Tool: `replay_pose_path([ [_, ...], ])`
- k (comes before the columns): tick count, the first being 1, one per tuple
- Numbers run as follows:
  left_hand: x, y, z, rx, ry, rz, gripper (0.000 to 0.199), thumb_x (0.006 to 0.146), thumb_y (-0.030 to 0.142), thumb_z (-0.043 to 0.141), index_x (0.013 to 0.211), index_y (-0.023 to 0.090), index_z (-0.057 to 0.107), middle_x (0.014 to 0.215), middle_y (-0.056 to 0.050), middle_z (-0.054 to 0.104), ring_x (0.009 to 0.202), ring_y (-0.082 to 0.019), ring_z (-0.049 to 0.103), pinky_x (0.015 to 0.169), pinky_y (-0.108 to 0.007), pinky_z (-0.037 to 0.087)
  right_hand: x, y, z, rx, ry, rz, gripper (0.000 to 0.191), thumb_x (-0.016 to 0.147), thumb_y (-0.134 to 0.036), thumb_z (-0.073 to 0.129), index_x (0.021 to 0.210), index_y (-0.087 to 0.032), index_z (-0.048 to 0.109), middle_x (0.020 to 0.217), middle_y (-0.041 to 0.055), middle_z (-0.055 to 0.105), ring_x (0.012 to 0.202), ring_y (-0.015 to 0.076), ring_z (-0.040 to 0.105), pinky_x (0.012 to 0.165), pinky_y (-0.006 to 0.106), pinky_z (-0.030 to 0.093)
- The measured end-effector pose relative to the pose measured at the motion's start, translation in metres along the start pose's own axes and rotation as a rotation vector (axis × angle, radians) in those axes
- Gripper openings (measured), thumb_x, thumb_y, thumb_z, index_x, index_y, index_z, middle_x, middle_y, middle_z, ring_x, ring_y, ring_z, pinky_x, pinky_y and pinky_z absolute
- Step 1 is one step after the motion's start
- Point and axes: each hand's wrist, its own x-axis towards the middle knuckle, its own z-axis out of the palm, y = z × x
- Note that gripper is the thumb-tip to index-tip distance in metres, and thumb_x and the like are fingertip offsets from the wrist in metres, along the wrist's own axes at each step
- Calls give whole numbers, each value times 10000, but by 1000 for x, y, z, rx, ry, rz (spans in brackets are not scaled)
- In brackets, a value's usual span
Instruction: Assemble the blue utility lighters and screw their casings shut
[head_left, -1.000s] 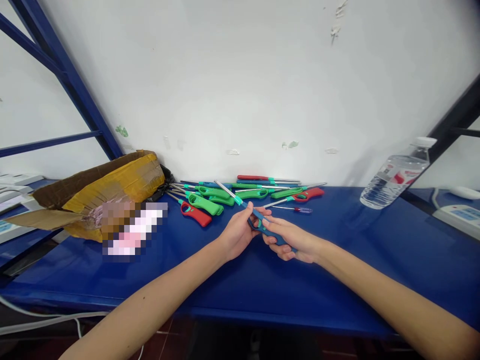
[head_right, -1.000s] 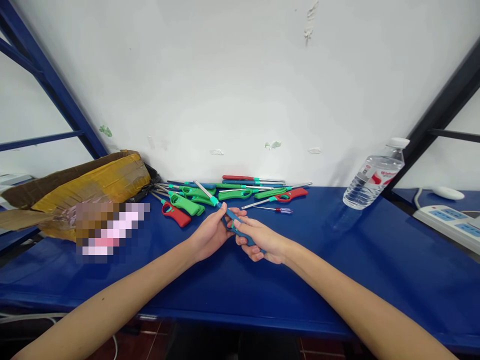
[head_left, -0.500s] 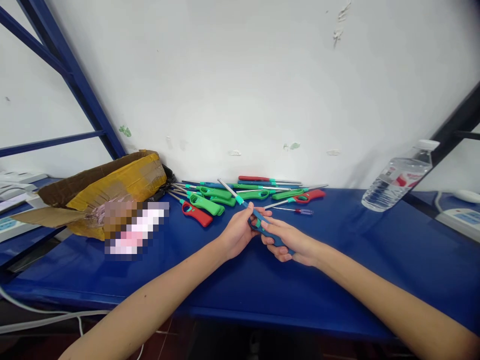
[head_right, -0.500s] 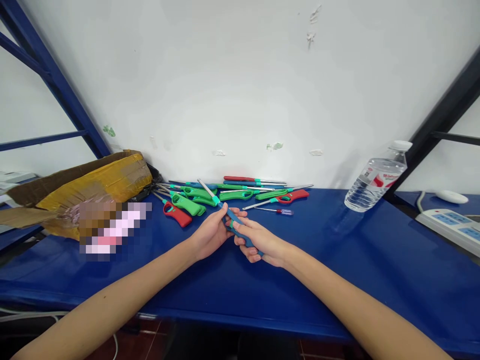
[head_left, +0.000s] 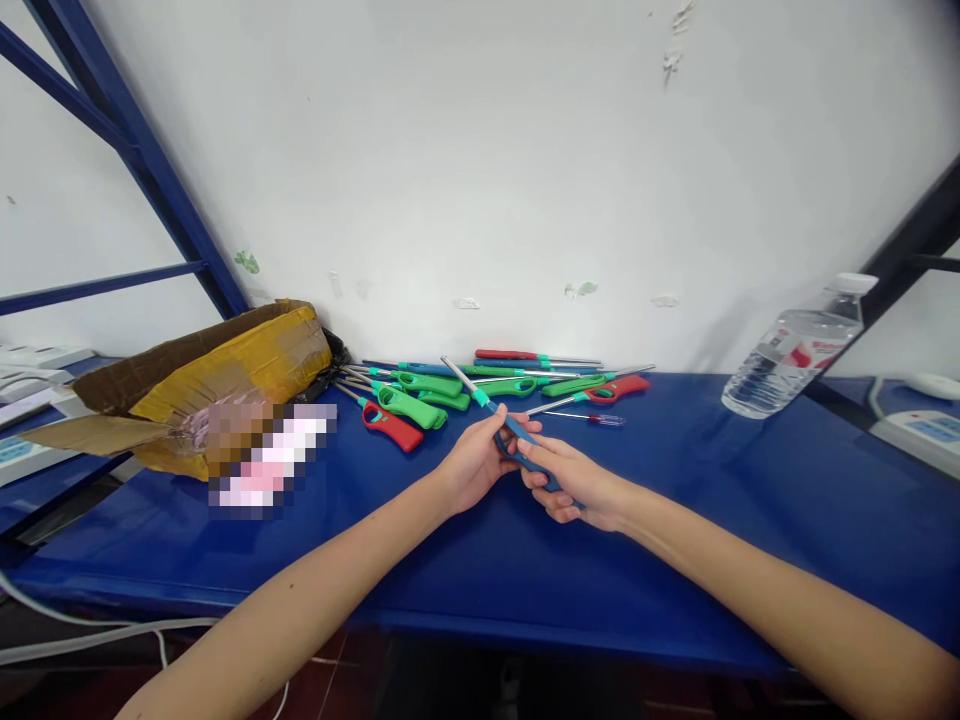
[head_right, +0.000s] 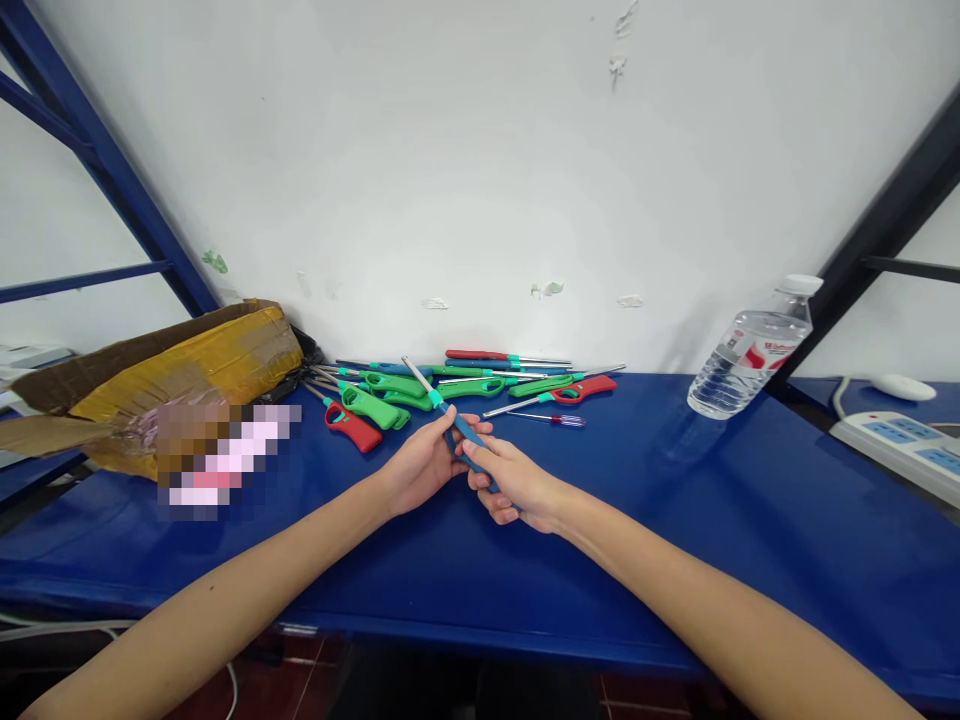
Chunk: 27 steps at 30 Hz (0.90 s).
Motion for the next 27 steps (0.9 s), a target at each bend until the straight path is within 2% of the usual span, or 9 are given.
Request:
replay_pose_path([
  [4, 1, 2, -1, -7, 7, -14, 365, 894, 496, 625, 915, 146, 726, 719, -18, 593, 651, -133, 524, 679, -279, 466, 1, -2, -3, 12, -45, -14, 320, 916, -529, 571, 1092, -273, 493, 672, -88, 407, 385, 16, 250, 338, 127, 185],
  [6, 0, 3, -1, -4, 1, -11, 363, 888, 495, 634, 913, 145, 728, 711, -16, 586, 657, -133, 527, 680, -276, 466, 0, -3, -4, 11, -58, -17, 327, 913, -530, 573, 1108, -279, 493, 673, -88, 409, 384, 17, 250, 339, 128, 183],
  [11, -1, 3, 0, -3, -44, -15, 331, 930, 446, 589, 937, 145, 725, 996, -75, 683, 632, -96, 483, 691, -270, 469, -3, -4, -1, -4, 10, 32, 271, 935, -500, 533, 1068, -273, 472, 637, -92, 400, 366, 24, 232, 325, 129, 168],
  [13, -1, 3, 0, -2, -41, -19, 326, 933, 444, 583, 935, 148, 721, 1034, -83, 687, 630, -96, 486, 693, -271, 469, -3, -4, -1, 1, 16, 42, 265, 935, -495, 534, 1065, -274, 469, 633, -93, 398, 366, 25, 232, 328, 128, 168],
  [20, -1, 5, 0, 19, -20, -16, 332, 924, 463, 588, 942, 155, 710, 900, -74, 673, 794, -173, 602, 733, -294, 484, -3, -5, -2, 23, -45, 8, 312, 919, -510, 570, 1128, -290, 499, 671, -83, 409, 386, 24, 243, 339, 136, 175],
  [23, -2, 6, 0, 23, -26, -8, 346, 915, 483, 598, 949, 156, 707, 801, -45, 640, 765, -165, 595, 727, -288, 482, -3, -4, -3, 14, -57, -6, 322, 911, -522, 580, 1118, -285, 507, 668, -83, 407, 388, 24, 244, 337, 138, 175],
  [27, -4, 7, 4, 2, -29, 5, 335, 931, 482, 578, 942, 163, 679, 845, -52, 652, 793, -167, 603, 726, -282, 486, -2, -4, -4, 33, -81, -33, 320, 910, -500, 592, 1121, -273, 513, 662, -79, 435, 386, 23, 247, 339, 141, 183],
])
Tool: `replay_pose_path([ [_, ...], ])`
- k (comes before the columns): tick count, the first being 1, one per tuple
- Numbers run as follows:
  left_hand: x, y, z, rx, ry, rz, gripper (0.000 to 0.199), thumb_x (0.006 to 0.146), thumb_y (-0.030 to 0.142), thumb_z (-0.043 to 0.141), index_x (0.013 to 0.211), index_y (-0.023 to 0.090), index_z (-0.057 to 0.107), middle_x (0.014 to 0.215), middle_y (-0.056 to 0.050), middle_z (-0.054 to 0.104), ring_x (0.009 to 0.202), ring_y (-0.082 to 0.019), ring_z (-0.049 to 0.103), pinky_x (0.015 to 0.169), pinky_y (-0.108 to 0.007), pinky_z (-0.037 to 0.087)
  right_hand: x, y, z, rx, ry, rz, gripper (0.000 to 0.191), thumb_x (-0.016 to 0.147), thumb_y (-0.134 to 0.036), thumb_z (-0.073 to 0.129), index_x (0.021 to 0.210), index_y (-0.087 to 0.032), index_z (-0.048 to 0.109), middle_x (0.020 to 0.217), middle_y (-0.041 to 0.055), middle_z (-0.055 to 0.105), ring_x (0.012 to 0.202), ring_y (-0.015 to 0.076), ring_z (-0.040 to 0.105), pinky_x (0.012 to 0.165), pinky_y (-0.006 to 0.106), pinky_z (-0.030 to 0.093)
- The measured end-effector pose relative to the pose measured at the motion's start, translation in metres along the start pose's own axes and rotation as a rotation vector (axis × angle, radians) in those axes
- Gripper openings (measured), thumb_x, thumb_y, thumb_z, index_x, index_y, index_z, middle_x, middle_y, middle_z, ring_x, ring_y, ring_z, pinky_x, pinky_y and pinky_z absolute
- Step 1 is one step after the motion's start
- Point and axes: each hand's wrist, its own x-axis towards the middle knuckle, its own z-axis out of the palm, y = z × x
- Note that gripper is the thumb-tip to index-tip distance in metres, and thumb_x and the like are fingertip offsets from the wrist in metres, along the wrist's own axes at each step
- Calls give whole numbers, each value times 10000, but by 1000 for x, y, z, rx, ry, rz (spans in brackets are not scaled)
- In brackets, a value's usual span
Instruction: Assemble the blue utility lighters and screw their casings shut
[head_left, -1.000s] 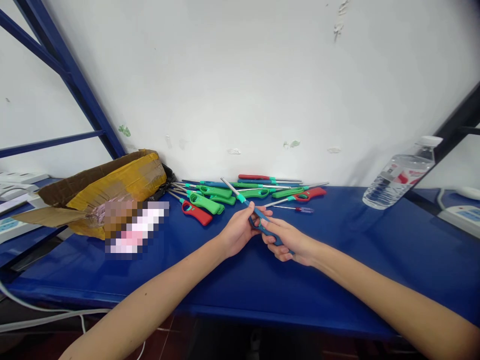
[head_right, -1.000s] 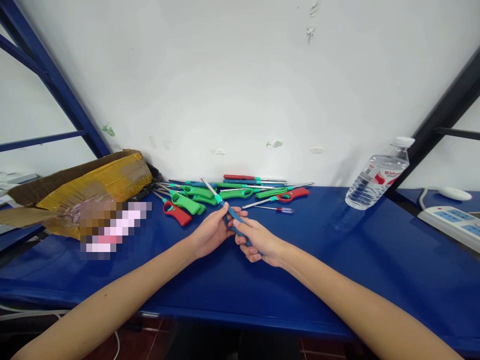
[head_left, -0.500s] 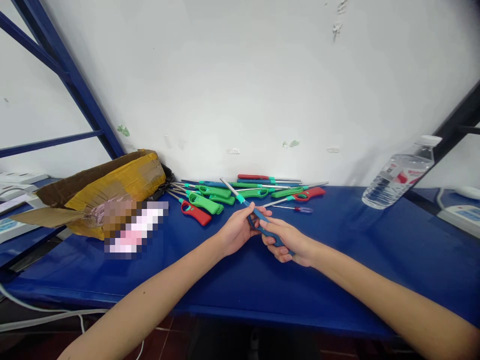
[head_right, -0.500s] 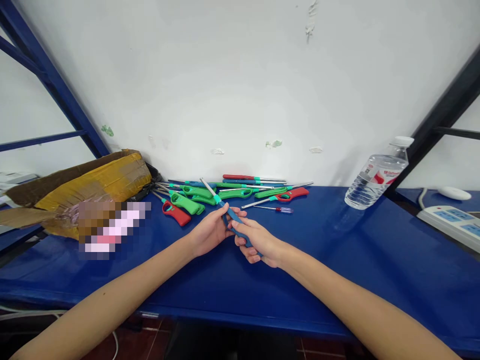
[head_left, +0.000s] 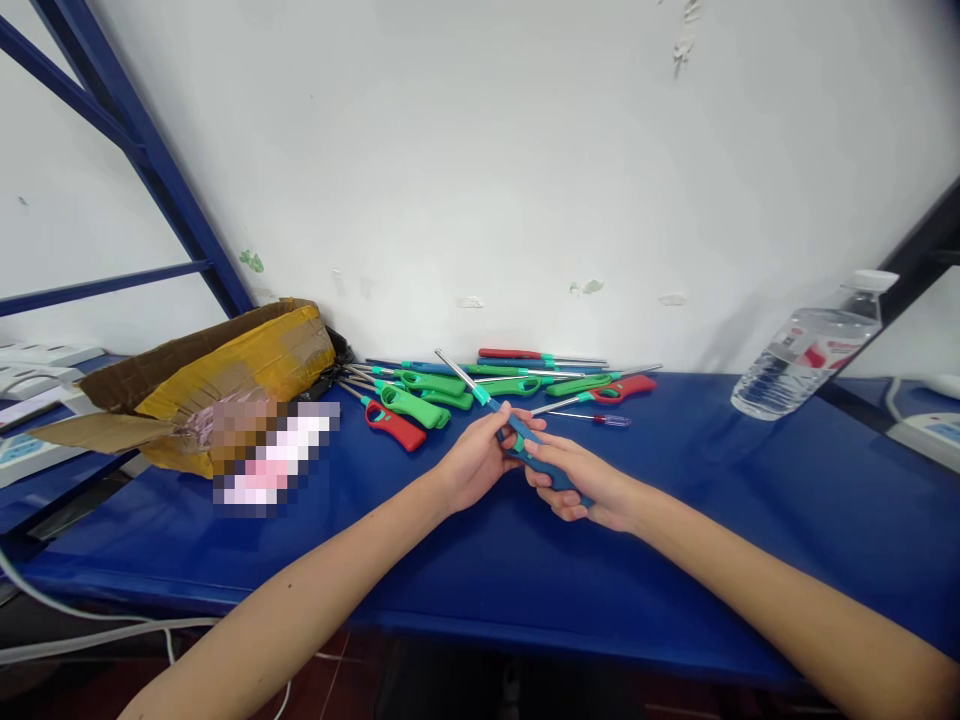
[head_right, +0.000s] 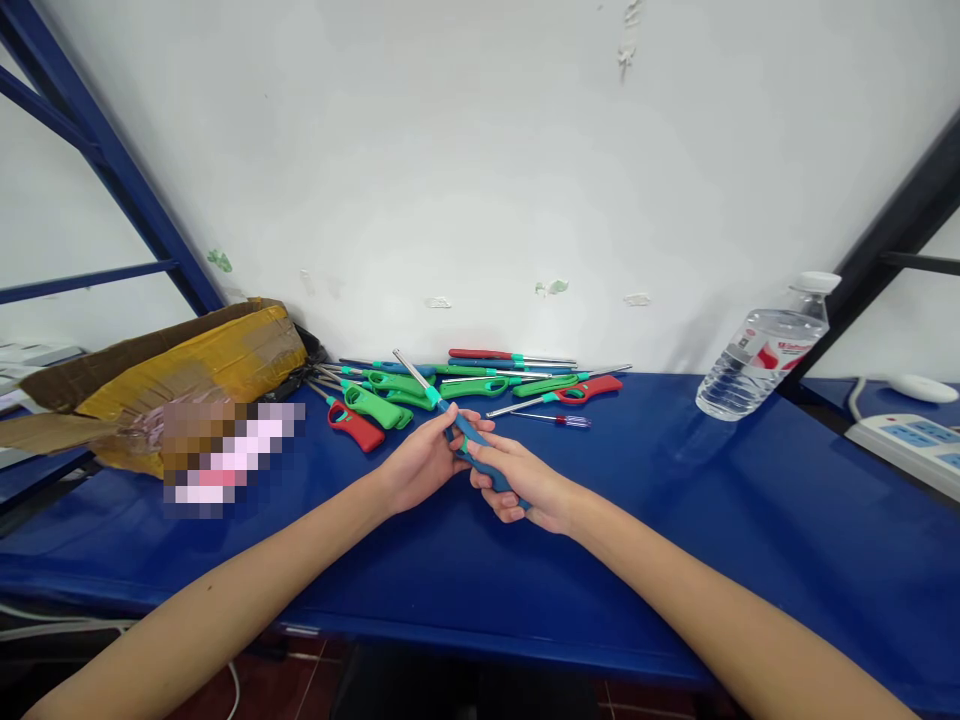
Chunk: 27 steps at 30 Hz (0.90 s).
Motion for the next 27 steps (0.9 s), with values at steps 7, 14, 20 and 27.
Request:
replay_pose_path([
  [7, -6, 3, 10, -144, -12, 44, 310, 972, 512, 489, 952, 223, 599, 977, -48, 693, 889, -172, 640, 766, -271, 485, -7, -4, -8, 204, -236, -78, 394, 838, -401, 686, 1159, -256, 511, 767, -23, 560, 441, 47, 399, 380, 161, 286],
  [14, -4, 4, 4, -92, -9, 39, 401, 933, 532, 551, 1074, 173, 658, 1032, -88, 690, 921, -192, 637, 819, -292, 481, -5, 1, -2, -67, -46, -153, 529, 877, -376, 635, 1368, -298, 454, 649, -81, 464, 392, 44, 334, 375, 169, 270],
  [20, -3, 0, 4, 13, -15, 139, 371, 841, 413, 717, 1120, 173, 665, 1050, -80, 690, 1009, -218, 627, 863, -302, 459, 0, 9, -16, -1069, 319, -764, 576, 894, -261, 570, 1452, -275, 426, 1331, 97, 616, 1173, 274, 621, 960, 442, 519],
  [27, -1, -6, 5, 59, 37, 214, 453, 847, 469, 705, 1166, 151, 659, 1102, -106, 690, 1043, -235, 625, 876, -333, 471, -3, 10, -23, -1392, 465, -807, 547, 930, -261, 517, 1466, -256, 410, 1409, 104, 573, 1172, 295, 635, 929, 450, 552],
])
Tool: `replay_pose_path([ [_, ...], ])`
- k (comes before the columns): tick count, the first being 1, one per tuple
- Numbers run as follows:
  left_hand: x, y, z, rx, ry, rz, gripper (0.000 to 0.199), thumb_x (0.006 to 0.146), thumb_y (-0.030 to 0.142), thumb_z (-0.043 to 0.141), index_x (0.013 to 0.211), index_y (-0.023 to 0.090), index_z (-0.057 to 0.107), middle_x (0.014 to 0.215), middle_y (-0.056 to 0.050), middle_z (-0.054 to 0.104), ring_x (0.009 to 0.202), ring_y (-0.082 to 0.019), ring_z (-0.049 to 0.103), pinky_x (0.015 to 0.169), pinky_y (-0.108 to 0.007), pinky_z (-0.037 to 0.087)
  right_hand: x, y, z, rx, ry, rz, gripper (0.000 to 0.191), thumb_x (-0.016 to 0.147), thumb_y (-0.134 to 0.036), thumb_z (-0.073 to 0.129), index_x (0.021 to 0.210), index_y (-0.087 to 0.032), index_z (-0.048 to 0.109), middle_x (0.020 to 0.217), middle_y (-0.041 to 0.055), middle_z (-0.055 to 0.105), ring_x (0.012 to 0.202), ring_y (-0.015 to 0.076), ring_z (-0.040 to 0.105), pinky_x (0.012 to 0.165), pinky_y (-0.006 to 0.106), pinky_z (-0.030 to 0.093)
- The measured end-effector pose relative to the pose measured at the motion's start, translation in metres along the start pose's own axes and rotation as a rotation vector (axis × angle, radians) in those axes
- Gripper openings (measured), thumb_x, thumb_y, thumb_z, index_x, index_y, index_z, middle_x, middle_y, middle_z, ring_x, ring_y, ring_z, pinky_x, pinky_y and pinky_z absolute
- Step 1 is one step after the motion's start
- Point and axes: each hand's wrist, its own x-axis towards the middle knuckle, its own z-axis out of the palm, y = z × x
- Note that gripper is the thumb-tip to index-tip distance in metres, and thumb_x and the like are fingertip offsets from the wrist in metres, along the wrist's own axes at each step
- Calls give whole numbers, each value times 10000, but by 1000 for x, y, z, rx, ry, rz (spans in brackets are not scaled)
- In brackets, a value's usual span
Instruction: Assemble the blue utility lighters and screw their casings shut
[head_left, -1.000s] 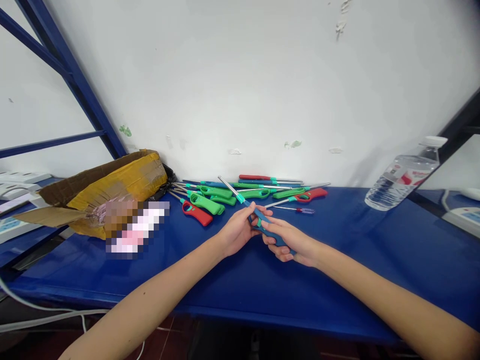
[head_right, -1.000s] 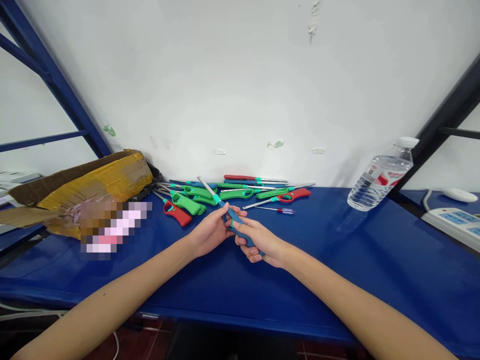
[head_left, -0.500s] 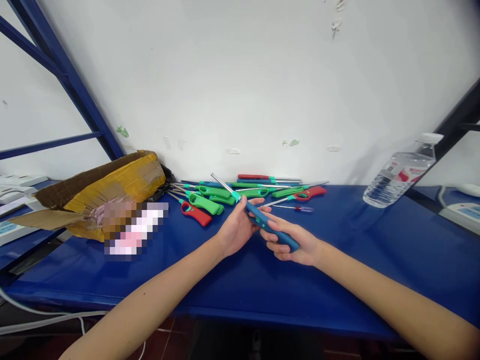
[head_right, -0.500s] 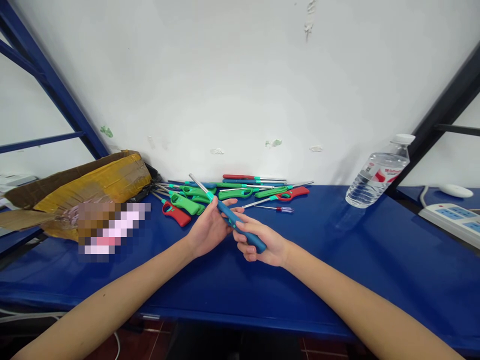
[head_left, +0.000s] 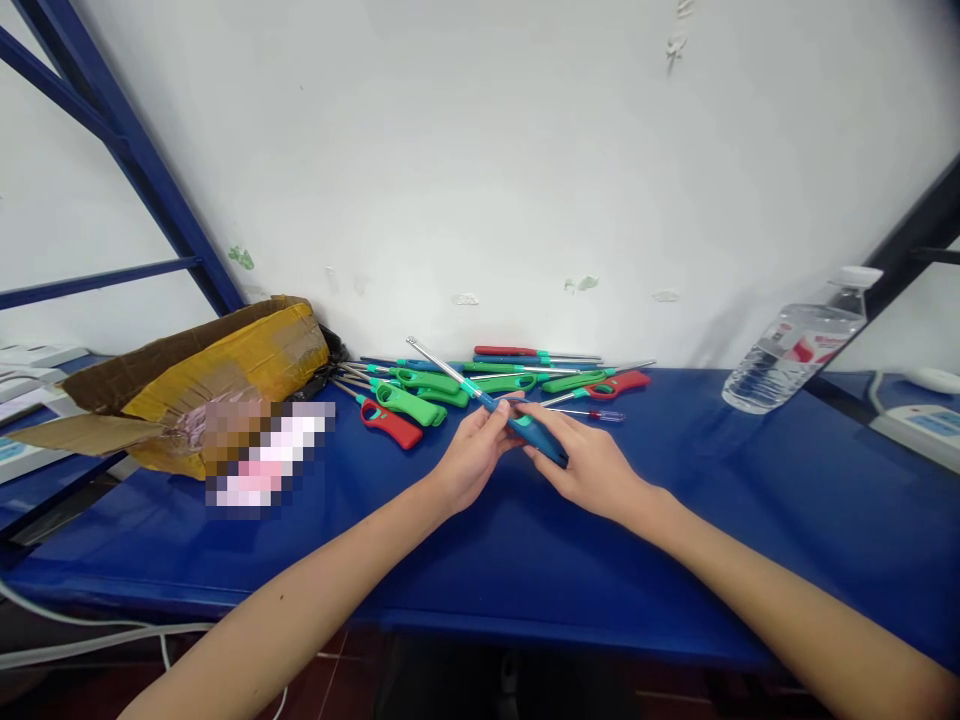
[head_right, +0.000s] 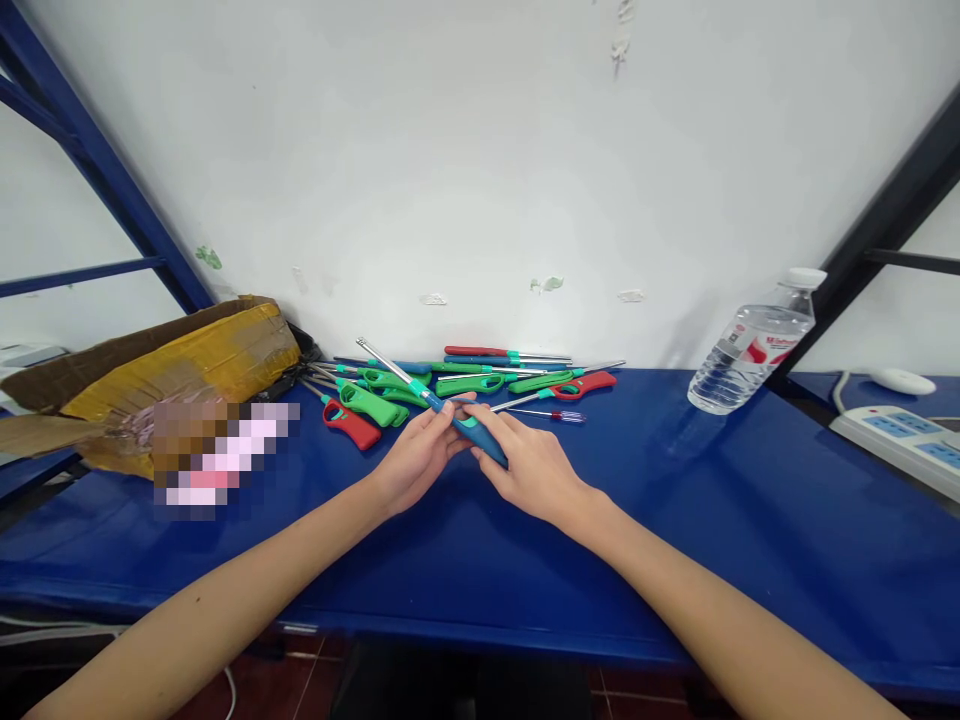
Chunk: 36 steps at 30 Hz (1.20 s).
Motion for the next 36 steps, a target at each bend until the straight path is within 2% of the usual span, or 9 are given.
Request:
replay_pose_path([
  [3, 1, -1, -1, 47, 51, 14, 437, 858, 472, 691, 1149, 147, 674, 1096, -106, 692, 1028, -227, 627, 874, -335, 478, 1, 0, 0, 37, -43, 28, 564, 937, -261, 500, 1489, -282, 383, 1409, 108, 564, 1187, 312, 616, 922, 472, 540],
  [5, 1, 0, -2, 83, 81, 5, 421, 852, 459, 702, 1125, 139, 693, 1070, -107, 700, 997, -223, 635, 869, -338, 482, 2, 0, 1, 188, -96, 36, 558, 945, -278, 495, 1492, -284, 383, 1377, 115, 575, 1165, 301, 613, 904, 453, 536],
  [8, 1, 3, -3, 84, 89, -8, 404, 846, 461, 706, 1083, 134, 711, 1086, -119, 704, 978, -228, 646, 861, -344, 488, 4, -2, 3, 642, -231, 183, 525, 963, -345, 485, 1477, -283, 396, 1101, 88, 654, 800, 187, 652, 647, 312, 540],
  [10, 1, 5, -3, 70, 74, -3, 409, 857, 479, 685, 1093, 144, 706, 1110, -121, 702, 986, -231, 648, 847, -338, 489, 6, -6, 3, 996, -304, 376, 508, 968, -382, 474, 1463, -303, 389, 867, 17, 601, 518, 96, 502, 438, 216, 399],
  [14, 1, 7, -2, 97, 70, 10, 427, 878, 509, 649, 1095, 145, 698, 1083, -118, 707, 1003, -228, 643, 838, -312, 479, 9, -13, -5, 1423, -398, 622, 459, 942, -390, 533, 1386, -325, 438, 770, -35, 510, 416, 34, 321, 369, 158, 209],
  [22, 0, 9, -3, 72, 10, -98, 474, 872, 574, 627, 1065, 147, 694, 989, -98, 687, 941, -215, 641, 798, -311, 496, 11, -11, -11, 1628, -498, 692, 333, 869, -261, 608, 1197, -274, 555, 718, -50, 503, 401, 24, 288, 356, 147, 221],
  [27, 2, 7, -5, 75, 24, -73, 465, 881, 579, 611, 1047, 152, 694, 882, -61, 648, 843, -171, 607, 716, -264, 471, 12, -18, -5, 1551, -226, 719, 509, 756, -130, 638, 1241, -278, 592, 875, 3, 580, 630, 93, 529, 436, 165, 380],
  [29, 2, 6, -5, 68, 34, -62, 460, 886, 573, 608, 1053, 152, 692, 826, -39, 615, 824, -161, 593, 729, -264, 471, 12, -19, -4, 1541, -166, 711, 542, 733, -105, 653, 1247, -269, 605, 894, 7, 579, 708, 112, 553, 473, 174, 409],
  [36, 3, 4, -6, 28, -6, -92, 454, 854, 571, 649, 1065, 170, 681, 750, 3, 544, 793, -162, 583, 766, -302, 494, 11, -16, -6, 1671, -236, 628, 576, 752, -86, 663, 1264, -341, 599, 1104, 21, 573, 689, 96, 508, 450, 166, 377],
])
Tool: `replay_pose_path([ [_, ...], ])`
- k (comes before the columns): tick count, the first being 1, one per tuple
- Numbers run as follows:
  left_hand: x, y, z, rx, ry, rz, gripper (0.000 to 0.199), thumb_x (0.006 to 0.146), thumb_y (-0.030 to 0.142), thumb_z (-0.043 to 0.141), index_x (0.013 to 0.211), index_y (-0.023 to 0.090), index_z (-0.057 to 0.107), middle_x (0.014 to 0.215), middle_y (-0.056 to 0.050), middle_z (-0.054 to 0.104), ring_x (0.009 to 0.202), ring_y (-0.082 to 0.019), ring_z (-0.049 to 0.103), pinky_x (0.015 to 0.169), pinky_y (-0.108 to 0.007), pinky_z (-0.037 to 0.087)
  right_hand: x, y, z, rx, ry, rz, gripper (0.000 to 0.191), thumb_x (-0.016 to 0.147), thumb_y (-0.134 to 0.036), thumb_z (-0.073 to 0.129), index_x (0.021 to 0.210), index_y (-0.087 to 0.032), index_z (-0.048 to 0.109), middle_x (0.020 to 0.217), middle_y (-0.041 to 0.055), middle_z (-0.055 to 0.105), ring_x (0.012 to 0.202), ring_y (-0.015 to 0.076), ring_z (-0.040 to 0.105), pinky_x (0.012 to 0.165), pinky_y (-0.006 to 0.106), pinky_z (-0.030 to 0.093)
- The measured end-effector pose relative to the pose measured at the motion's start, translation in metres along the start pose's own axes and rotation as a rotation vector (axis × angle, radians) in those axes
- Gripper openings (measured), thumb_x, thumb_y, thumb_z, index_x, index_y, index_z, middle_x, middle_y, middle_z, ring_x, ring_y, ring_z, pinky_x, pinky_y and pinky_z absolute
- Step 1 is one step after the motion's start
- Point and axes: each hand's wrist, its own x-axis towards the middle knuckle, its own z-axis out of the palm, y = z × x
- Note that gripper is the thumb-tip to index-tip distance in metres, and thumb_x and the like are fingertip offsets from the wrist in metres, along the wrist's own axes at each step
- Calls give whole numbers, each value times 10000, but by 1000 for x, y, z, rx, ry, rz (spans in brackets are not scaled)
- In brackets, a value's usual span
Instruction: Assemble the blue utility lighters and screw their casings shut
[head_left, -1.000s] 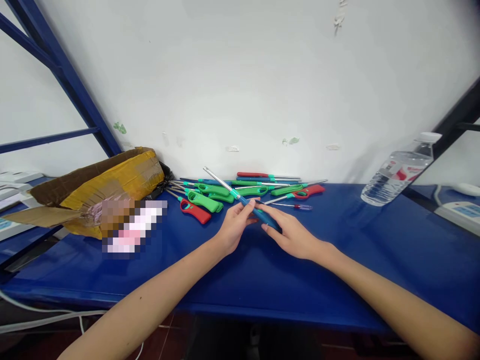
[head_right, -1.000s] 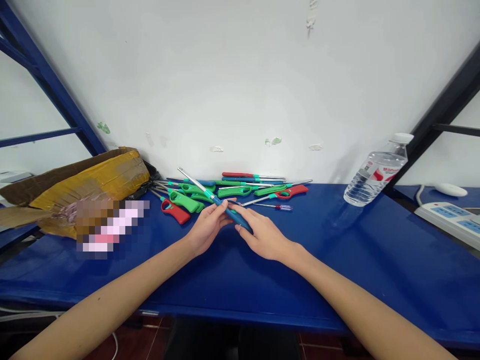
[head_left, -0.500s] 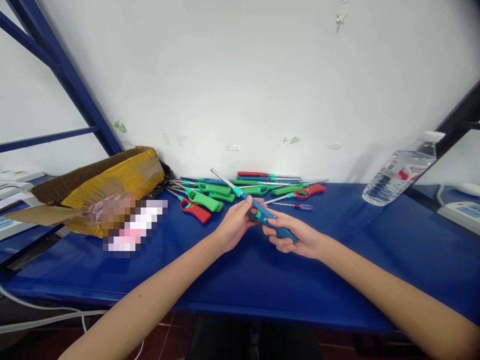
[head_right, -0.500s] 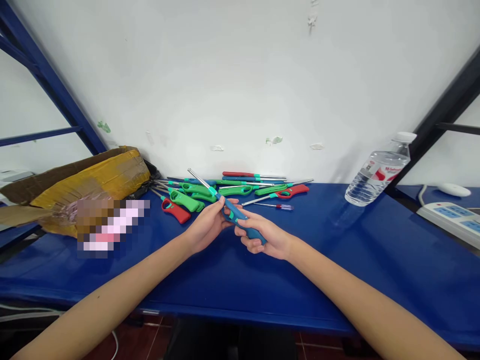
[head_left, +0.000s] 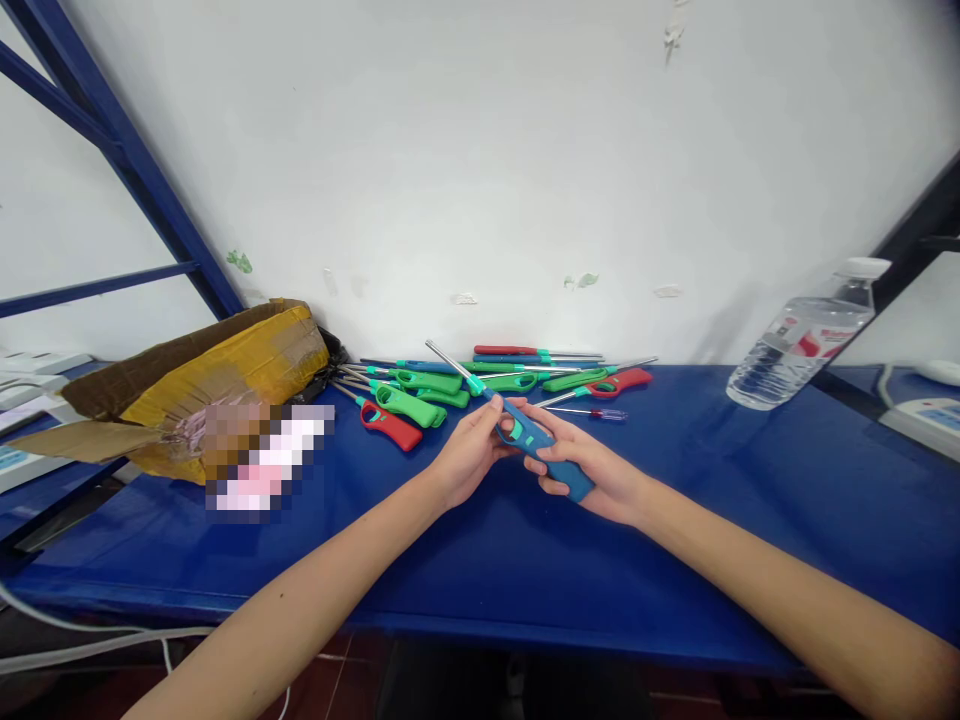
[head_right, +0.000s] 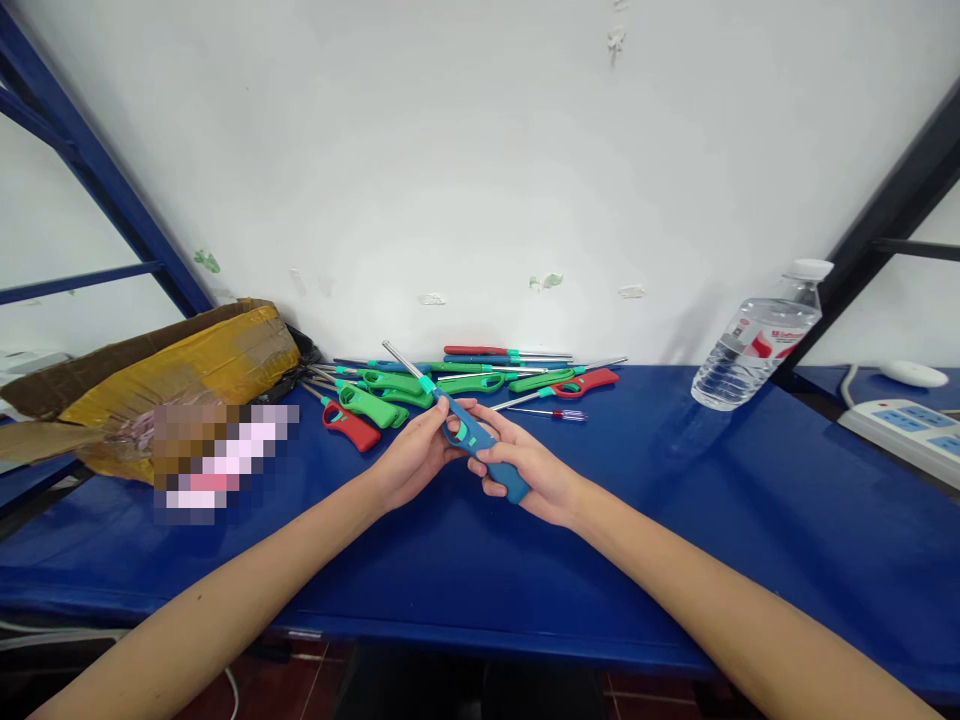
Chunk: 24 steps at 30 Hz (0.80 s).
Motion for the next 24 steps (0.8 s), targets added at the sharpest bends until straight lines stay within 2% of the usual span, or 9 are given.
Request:
replay_pose_path([
  [3, 0, -2, 0, -15, -25, 13, 439, 845, 589, 649, 976, 171, 673, 773, -6, 567, 788, -159, 578, 777, -306, 492, 0, -2, 1, 24, -26, 7, 485, 821, -161, 679, 1262, -346, 602, 1110, 20, 557, 646, 73, 461, 435, 149, 349],
  [6, 0, -3, 0, -32, -35, 21, 439, 840, 601, 646, 870, 162, 650, 772, -7, 566, 779, -152, 565, 780, -300, 485, 0, -1, 3, 6, 5, 7, 387, 884, -275, 661, 1258, -349, 597, 1086, 22, 553, 599, 61, 416, 395, 136, 294],
  [16, -3, -4, 6, -73, -11, 6, 455, 830, 600, 660, 841, 146, 659, 708, 15, 510, 701, -116, 516, 747, -264, 459, -1, 0, 7, -77, 70, 6, 355, 875, -344, 691, 1216, -338, 592, 1023, 1, 530, 533, 25, 357, 367, 118, 229],
  [22, -4, -1, 7, -80, 15, -9, 463, 830, 610, 655, 946, 162, 680, 749, -7, 580, 776, -158, 581, 798, -307, 474, 2, 0, 2, -111, 45, -30, 396, 873, -364, 692, 1251, -363, 575, 1063, 15, 546, 573, 48, 434, 376, 138, 263],
  [24, -4, -2, 7, -75, 13, -25, 468, 827, 621, 649, 903, 160, 671, 752, -10, 576, 783, -162, 578, 802, -314, 475, 1, 0, 1, -106, 40, -19, 395, 874, -357, 691, 1252, -364, 576, 1070, 15, 546, 577, 47, 436, 379, 139, 273],
])
